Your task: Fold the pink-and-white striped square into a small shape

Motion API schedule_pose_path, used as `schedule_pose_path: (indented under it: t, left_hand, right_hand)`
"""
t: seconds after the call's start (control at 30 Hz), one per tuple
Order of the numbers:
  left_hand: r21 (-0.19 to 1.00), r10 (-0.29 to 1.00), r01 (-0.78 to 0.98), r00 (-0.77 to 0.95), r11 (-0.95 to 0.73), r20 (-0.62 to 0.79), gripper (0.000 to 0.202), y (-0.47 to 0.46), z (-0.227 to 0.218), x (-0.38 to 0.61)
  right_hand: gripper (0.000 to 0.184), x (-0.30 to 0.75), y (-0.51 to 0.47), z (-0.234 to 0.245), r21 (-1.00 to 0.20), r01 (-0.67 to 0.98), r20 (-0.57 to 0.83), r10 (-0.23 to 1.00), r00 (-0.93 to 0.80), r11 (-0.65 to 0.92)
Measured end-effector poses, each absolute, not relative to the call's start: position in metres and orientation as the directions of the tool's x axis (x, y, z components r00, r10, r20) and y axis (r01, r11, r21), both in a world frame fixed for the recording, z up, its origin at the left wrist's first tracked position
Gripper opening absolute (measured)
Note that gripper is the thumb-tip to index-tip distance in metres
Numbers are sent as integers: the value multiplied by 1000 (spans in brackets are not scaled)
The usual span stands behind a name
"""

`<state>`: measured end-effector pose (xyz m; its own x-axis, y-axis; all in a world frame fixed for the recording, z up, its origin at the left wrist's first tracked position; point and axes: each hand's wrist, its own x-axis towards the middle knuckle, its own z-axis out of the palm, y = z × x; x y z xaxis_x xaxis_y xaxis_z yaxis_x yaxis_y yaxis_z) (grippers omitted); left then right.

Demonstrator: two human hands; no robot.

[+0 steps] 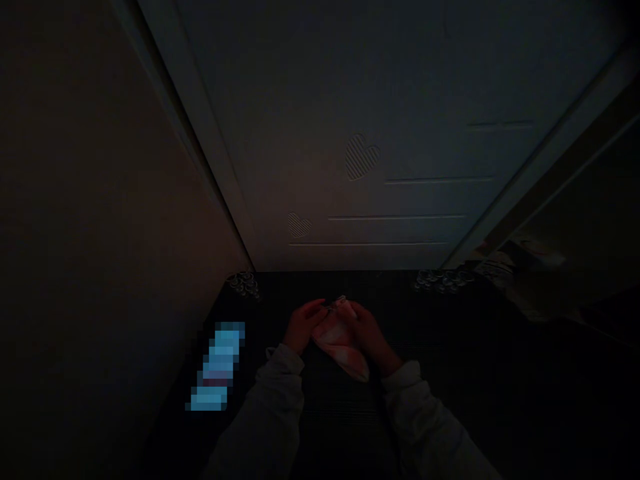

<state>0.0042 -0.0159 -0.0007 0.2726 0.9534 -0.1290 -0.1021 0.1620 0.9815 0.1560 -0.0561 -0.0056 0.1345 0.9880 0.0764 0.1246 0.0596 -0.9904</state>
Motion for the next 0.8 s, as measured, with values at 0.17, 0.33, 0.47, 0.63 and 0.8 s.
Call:
schedule_pose_path:
  t: [0.17,0.33,0.47,0.63,0.8]
  left_hand:
    - [983,947,-91,294,162,-129,39,-16,-2,4]
    - [989,942,-73,321,130,-100,41,-14,-8,2]
    - [990,934,-82,349,113,-78,42,-12,-13,1]
    - [996,933,-53,356,76,-52,43,-11,-17,1]
    - [996,922,-27,379,89,-72,44,-13,-17,1]
  right_hand:
    - [38,159,-57,-6,-988,150,53,993,104,37]
    - [38,160,-55,-8,-985,166,53,992,112,34]
    - [36,159,-53,-11,-987,154,75,988,131,55]
    - [31,155,-53,-7,-990,78,128,978,165,117]
    - [29,156,-53,-5,-994,-15,101,984,148,104]
